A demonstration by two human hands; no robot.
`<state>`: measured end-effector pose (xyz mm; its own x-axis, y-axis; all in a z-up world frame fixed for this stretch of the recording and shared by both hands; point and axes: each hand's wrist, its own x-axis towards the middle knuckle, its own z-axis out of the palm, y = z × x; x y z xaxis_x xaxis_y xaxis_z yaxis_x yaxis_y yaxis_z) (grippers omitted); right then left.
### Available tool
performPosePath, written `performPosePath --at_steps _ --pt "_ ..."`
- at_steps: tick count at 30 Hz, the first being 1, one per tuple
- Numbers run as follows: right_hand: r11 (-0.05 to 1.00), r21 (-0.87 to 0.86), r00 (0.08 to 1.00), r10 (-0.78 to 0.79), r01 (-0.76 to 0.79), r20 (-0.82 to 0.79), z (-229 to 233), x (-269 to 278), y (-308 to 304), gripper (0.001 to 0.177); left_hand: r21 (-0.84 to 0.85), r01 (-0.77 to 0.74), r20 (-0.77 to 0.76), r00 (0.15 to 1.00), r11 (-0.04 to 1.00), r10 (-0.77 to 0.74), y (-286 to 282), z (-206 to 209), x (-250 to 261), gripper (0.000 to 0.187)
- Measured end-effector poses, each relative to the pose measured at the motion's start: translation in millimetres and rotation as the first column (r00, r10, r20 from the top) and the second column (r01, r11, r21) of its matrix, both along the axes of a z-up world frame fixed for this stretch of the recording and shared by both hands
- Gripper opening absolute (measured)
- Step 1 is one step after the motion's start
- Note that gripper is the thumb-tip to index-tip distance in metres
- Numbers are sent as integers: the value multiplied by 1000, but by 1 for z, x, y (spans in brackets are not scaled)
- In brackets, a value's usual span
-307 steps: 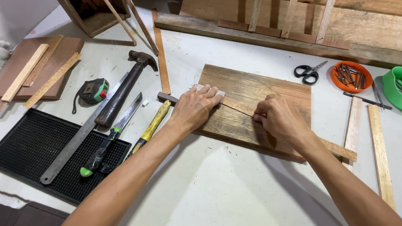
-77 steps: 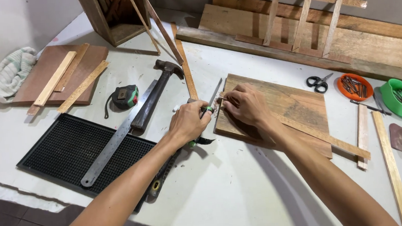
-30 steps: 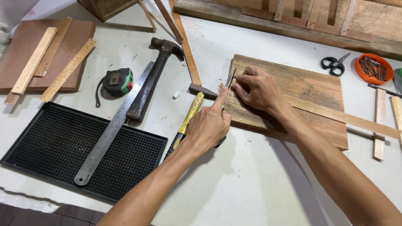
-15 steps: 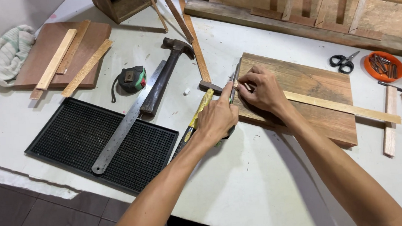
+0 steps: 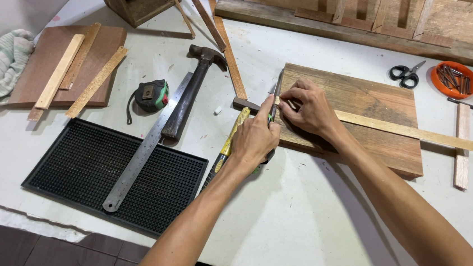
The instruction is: Measure and prepare small wooden slats for a construction task.
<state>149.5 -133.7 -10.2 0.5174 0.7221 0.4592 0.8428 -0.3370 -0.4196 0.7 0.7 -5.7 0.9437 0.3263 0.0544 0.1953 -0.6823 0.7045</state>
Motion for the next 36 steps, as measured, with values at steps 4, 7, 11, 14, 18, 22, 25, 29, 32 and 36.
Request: performPosePath --at_steps 4,7,11,14,18,22,25,29,32,36 --pt "1000 0 1000 8 -8 18 -1 1 1 20 15 -3 -43 999 1000 3 -1 1 4 79" --pt "999 -32 1000 -29 29 10 -3 2 0 20 11 10 -18 1000 1000 -10 -2 0 7 81" --pt "1000 -11 999 0 1 44 5 -5 -5 20 53 15 -28 1000 998 -13 0 8 3 78" --pt "1000 -20 1000 -13 13 28 1 -1 -11 20 86 23 -19 1000 996 -22 -3 16 -1 78" --pt "1000 -12 1000 -5 5 21 -4 3 -12 21 87 14 -43 999 996 -11 -8 20 0 77" --pt "1000 17 1000 4 -4 26 2 -2 -12 20 35 22 -71 997 999 -19 -7 28 1 80" --pt "1000 9 1000 6 -7 25 3 -2 -12 19 25 21 -66 998 999 -19 -5 32 2 78" --pt "999 36 999 20 -21 30 7 -6 -12 18 49 31 -66 997 998 -28 -4 34 3 75" --pt "1000 23 1000 9 -10 18 5 -4 -12 17 95 38 -102 994 995 -28 -8 34 4 75" --pt "1000 18 1000 17 -17 19 -2 2 -11 17 167 25 -98 995 986 -8 -13 24 10 75"
